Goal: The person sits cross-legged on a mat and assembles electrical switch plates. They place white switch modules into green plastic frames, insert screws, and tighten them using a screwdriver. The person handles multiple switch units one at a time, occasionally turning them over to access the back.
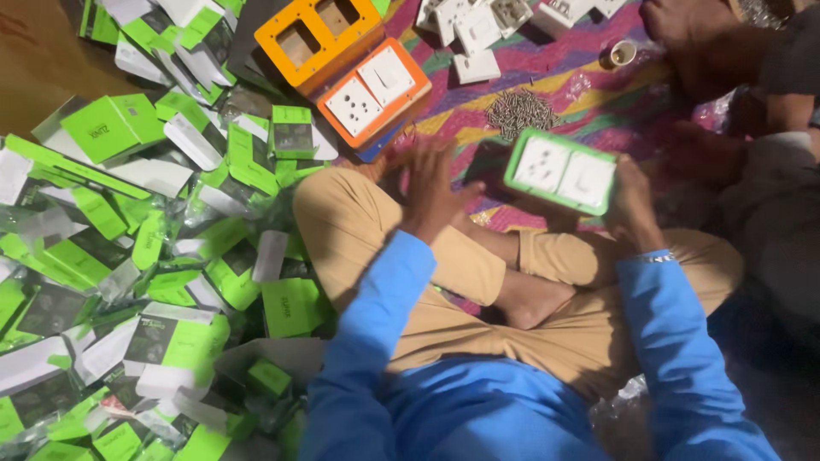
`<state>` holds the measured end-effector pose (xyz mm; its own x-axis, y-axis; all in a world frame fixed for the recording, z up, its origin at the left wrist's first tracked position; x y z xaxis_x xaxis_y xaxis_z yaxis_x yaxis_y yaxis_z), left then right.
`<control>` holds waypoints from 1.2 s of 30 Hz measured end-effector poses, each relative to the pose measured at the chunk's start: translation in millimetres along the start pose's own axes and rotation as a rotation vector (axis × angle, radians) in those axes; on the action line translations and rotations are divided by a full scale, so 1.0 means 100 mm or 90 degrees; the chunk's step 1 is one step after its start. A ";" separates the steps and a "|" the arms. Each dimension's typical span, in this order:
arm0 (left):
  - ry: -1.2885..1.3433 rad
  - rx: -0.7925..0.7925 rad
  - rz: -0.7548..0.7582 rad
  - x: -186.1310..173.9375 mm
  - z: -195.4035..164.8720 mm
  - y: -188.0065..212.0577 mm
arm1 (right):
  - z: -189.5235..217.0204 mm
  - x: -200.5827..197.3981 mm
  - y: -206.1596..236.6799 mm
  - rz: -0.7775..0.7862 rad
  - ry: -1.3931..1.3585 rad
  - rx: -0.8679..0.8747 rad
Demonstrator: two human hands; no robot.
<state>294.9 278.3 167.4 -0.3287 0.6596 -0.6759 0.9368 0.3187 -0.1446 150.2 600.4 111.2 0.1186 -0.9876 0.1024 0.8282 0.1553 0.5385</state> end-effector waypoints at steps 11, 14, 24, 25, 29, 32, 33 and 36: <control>-0.318 -0.091 0.049 -0.95 0.78 -0.96 | -0.57 0.37 -0.01 0.081 0.111 0.136; -0.338 -0.119 0.081 -0.93 0.92 -1.06 | -0.59 0.36 -0.11 0.105 0.166 0.083; -0.331 -0.115 0.046 -0.80 1.22 -1.00 | -0.86 0.21 -0.14 0.163 -0.014 0.092; -0.317 -0.116 0.044 -0.73 1.22 -0.99 | -0.84 0.18 -0.13 0.163 -0.008 0.089; -0.331 -0.072 0.036 -0.70 1.19 -0.95 | -0.70 0.20 0.00 0.184 0.078 0.019; -0.347 -0.066 0.038 -0.69 1.17 -0.93 | -0.71 0.16 0.08 0.152 0.152 0.043; -0.345 -0.064 0.041 -0.69 1.13 -0.91 | -0.71 0.08 0.12 0.127 0.174 0.070; -0.367 0.042 0.018 -0.58 0.82 -0.84 | -0.59 0.14 0.13 0.188 0.161 -0.062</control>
<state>245.4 157.2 159.4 -0.2018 0.1847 -0.9618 0.9560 0.2506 -0.1525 195.3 587.1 70.3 0.4798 -0.8770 0.0255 0.7852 0.4422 0.4335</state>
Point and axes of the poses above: each hand's wrist, its own y-axis away from the middle knuckle, its own x-axis out of the palm, z = x × y, the point moved 7 cm from there along -y, towards the middle knuckle, and after that the axes turned 1 degree about y, right-handed, at the moved point
